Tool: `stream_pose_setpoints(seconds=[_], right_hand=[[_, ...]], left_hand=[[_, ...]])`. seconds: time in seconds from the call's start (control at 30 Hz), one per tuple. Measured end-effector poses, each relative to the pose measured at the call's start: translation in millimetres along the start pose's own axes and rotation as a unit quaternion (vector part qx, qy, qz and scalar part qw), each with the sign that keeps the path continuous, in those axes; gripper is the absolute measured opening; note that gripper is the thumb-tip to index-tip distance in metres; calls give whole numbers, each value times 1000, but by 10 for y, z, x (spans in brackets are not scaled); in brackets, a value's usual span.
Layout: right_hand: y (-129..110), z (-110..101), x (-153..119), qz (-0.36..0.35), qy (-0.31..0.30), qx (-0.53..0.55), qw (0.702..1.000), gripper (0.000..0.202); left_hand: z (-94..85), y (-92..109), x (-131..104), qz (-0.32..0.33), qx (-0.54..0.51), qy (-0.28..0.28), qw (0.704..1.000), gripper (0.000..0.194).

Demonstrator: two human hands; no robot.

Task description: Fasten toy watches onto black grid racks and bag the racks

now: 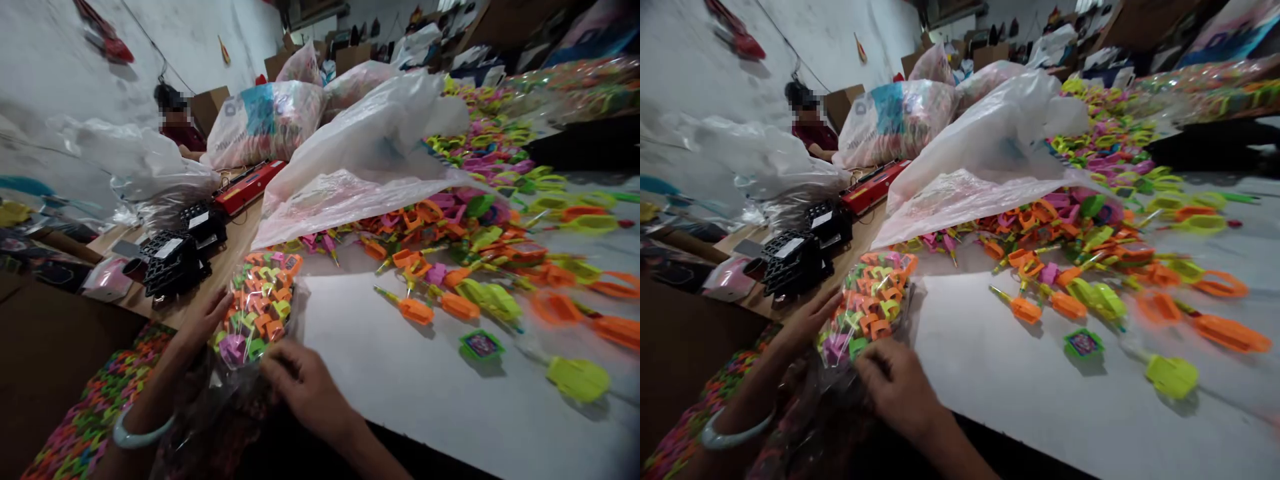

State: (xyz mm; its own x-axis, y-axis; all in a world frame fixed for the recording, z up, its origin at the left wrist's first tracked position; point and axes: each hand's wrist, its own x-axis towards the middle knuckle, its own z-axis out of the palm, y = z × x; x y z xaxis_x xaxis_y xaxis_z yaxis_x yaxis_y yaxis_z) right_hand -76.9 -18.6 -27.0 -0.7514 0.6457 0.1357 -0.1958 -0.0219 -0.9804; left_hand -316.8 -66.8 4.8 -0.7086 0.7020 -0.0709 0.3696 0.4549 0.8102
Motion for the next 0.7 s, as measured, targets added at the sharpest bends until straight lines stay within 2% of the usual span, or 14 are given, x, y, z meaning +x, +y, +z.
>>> stream_pose_setpoints(seconds=[0.03,0.1,0.17,0.23,0.33,0.4,0.57,0.7], right_hand=[[18,-133,66,28,35,5,999,22],[85,-395,274,67,122,-7,990,30],[182,-609,573,59,200,-63,976,29],[285,-746,910,36,237,-117,964,24],[414,-829,1324,23,219,-125,967,25],[481,-840,1470,5,191,-102,976,26],[570,-841,1488,-53,156,-40,986,28],[538,-844,1423,-101,129,-65,984,27]], left_hand=[[1,67,38,44,77,-8,996,83],[69,230,101,149,208,-39,966,87],[228,414,174,237,283,-62,927,82],[441,581,271,263,329,-69,904,77],[722,722,421,249,371,-95,889,73],[820,724,486,240,384,-116,884,71],[816,609,512,233,390,-144,879,74],[813,569,500,243,369,-155,884,75]])
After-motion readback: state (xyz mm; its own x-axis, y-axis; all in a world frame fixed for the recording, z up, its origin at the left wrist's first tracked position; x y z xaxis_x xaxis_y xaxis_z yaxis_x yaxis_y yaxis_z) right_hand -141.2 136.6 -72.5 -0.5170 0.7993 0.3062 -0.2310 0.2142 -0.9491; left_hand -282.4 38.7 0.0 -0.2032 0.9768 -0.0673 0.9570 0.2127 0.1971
